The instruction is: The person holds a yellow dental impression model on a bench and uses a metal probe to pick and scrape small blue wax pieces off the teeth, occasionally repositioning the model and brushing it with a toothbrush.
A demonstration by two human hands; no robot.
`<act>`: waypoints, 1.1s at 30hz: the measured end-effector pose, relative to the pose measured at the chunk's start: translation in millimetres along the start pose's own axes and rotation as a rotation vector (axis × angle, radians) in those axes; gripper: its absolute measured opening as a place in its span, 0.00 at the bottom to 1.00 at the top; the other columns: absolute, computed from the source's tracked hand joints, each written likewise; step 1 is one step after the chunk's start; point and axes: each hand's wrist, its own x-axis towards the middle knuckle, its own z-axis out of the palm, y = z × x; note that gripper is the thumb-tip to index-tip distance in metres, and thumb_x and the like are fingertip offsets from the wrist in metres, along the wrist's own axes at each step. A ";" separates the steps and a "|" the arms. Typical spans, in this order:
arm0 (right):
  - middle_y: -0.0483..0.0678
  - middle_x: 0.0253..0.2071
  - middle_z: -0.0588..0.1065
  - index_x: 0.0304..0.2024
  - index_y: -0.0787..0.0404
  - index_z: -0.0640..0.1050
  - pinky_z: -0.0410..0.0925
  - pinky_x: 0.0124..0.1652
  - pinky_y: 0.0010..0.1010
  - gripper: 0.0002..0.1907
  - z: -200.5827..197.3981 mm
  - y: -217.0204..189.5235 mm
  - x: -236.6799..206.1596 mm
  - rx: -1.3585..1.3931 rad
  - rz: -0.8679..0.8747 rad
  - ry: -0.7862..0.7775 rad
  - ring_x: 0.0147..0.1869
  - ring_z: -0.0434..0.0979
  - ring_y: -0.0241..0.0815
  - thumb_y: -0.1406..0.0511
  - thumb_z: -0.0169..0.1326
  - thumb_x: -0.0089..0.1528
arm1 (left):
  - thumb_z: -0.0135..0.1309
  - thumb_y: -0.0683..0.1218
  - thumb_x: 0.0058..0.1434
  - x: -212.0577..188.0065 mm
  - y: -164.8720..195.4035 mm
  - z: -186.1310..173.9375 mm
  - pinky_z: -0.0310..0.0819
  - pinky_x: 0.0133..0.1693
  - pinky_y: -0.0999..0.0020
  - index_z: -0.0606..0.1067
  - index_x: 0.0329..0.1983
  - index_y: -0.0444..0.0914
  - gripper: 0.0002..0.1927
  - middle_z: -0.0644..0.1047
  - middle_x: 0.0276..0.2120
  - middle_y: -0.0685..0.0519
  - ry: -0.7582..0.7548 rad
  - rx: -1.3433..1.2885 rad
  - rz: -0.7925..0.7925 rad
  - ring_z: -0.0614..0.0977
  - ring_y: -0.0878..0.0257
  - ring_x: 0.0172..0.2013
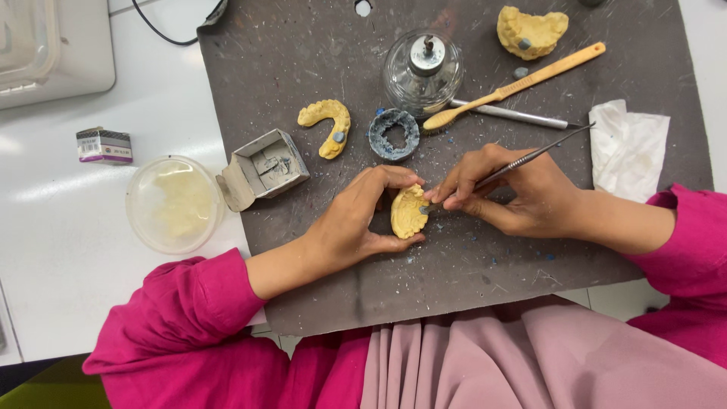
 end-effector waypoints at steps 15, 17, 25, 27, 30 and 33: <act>0.53 0.42 0.80 0.42 0.64 0.73 0.80 0.55 0.36 0.09 -0.4 -5.0 2.8 -0.058 -0.120 -0.040 0.56 0.85 0.48 0.78 0.56 0.62 | 0.75 0.48 0.53 -0.6 1.7 0.9 0.79 0.47 0.68 0.66 0.61 0.36 0.38 0.74 0.58 0.49 0.003 0.009 0.006 0.80 0.56 0.53; 0.53 0.42 0.80 0.42 0.64 0.73 0.80 0.56 0.36 0.09 -0.3 -5.5 2.9 -0.046 -0.106 -0.043 0.56 0.85 0.48 0.78 0.56 0.62 | 0.74 0.47 0.53 -0.9 1.7 0.7 0.79 0.50 0.66 0.66 0.61 0.36 0.38 0.74 0.58 0.48 0.014 0.029 0.032 0.79 0.54 0.56; 0.52 0.41 0.80 0.42 0.64 0.74 0.80 0.56 0.36 0.09 -0.5 -6.1 3.0 -0.025 -0.093 -0.049 0.56 0.85 0.48 0.78 0.57 0.62 | 0.75 0.46 0.54 -1.1 3.0 1.0 0.79 0.54 0.64 0.66 0.61 0.35 0.37 0.75 0.58 0.47 0.012 0.027 0.032 0.79 0.53 0.57; 0.52 0.41 0.80 0.42 0.64 0.74 0.81 0.54 0.35 0.09 -2.5 -6.3 2.1 -0.035 -0.080 -0.069 0.56 0.85 0.48 0.78 0.57 0.62 | 0.74 0.46 0.53 -0.8 3.0 0.8 0.78 0.56 0.63 0.66 0.61 0.35 0.37 0.74 0.58 0.47 0.013 0.031 0.045 0.79 0.52 0.58; 0.50 0.41 0.80 0.42 0.63 0.70 0.82 0.53 0.33 0.10 -4.9 -5.7 1.2 -0.007 -0.011 -0.045 0.56 0.86 0.46 0.76 0.57 0.63 | 0.74 0.45 0.53 -1.8 3.1 -0.1 0.78 0.58 0.63 0.66 0.61 0.35 0.37 0.74 0.58 0.46 0.002 0.031 0.052 0.79 0.52 0.59; 0.51 0.42 0.80 0.42 0.63 0.68 0.82 0.52 0.32 0.11 -5.9 -5.0 1.1 0.004 -0.001 -0.026 0.57 0.86 0.46 0.75 0.57 0.64 | 0.75 0.46 0.53 -1.3 2.4 0.5 0.77 0.59 0.62 0.66 0.61 0.35 0.38 0.74 0.58 0.46 0.018 0.030 0.074 0.78 0.51 0.59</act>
